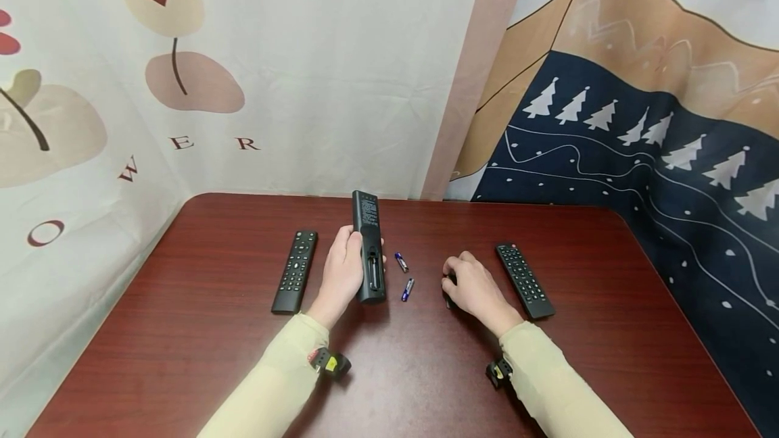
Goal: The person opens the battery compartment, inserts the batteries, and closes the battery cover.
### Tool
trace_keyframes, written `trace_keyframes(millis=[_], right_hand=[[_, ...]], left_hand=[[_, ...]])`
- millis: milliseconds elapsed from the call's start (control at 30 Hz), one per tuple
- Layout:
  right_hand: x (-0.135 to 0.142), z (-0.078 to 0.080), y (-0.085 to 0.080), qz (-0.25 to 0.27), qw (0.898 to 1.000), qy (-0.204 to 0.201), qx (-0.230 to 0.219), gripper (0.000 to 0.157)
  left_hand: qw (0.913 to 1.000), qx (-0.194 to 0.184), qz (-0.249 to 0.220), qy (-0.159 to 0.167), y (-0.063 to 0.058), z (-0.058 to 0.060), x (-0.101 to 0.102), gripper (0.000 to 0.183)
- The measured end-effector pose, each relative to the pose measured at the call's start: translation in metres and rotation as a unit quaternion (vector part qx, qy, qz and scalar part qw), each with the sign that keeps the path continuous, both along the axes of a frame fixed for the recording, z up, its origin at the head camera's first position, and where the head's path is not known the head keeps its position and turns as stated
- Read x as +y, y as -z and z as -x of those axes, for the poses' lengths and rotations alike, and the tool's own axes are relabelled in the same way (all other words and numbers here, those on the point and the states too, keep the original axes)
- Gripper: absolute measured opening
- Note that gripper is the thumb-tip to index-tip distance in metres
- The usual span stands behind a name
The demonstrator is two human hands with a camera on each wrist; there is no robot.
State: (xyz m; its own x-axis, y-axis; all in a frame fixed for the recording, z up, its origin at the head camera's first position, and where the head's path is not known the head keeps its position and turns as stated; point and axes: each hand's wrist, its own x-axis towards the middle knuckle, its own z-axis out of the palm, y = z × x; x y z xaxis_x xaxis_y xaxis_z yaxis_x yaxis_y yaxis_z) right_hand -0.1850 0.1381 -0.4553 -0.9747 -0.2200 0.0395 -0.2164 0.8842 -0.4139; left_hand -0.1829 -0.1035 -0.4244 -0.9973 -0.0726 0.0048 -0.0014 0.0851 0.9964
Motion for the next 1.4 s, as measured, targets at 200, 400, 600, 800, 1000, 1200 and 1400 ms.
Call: trace_keyframes(millis=[200,400,600,800,1000,1200,1400], right_hand=[[-0.001,0.0,0.0,-0.006,1.0,-0.004,0.017,0.012],[-0.005,0.0,-0.003,-0.009,1.0,-0.012,0.026,0.012],[-0.01,-0.003,-0.007,-0.009,0.999,-0.021,0.028,0.012],[-0.016,-0.006,-0.009,0.007,0.998,-0.039,0.042,0.01],[-0.022,-0.007,-0.01,0.011,0.998,-0.05,0.045,0.01],[-0.026,-0.008,-0.011,0.014,0.997,-0.06,0.047,0.011],[-0.031,-0.009,-0.01,0.021,0.996,-0.069,0.048,0.013]], left_hand=[[1.0,0.0,0.001,0.001,0.001,0.0,-0.001,0.036],[1.0,0.001,0.008,-0.001,0.0,0.0,-0.001,0.036],[1.0,-0.004,0.008,0.003,0.0,0.0,-0.002,0.037],[0.9998,-0.005,0.022,0.001,0.001,0.0,-0.002,0.037],[0.9999,-0.002,0.016,-0.001,0.0,-0.001,-0.003,0.036],[0.9999,-0.001,0.017,-0.001,0.0,-0.001,-0.003,0.036],[0.9998,-0.001,0.021,-0.003,0.0,-0.002,-0.003,0.036]])
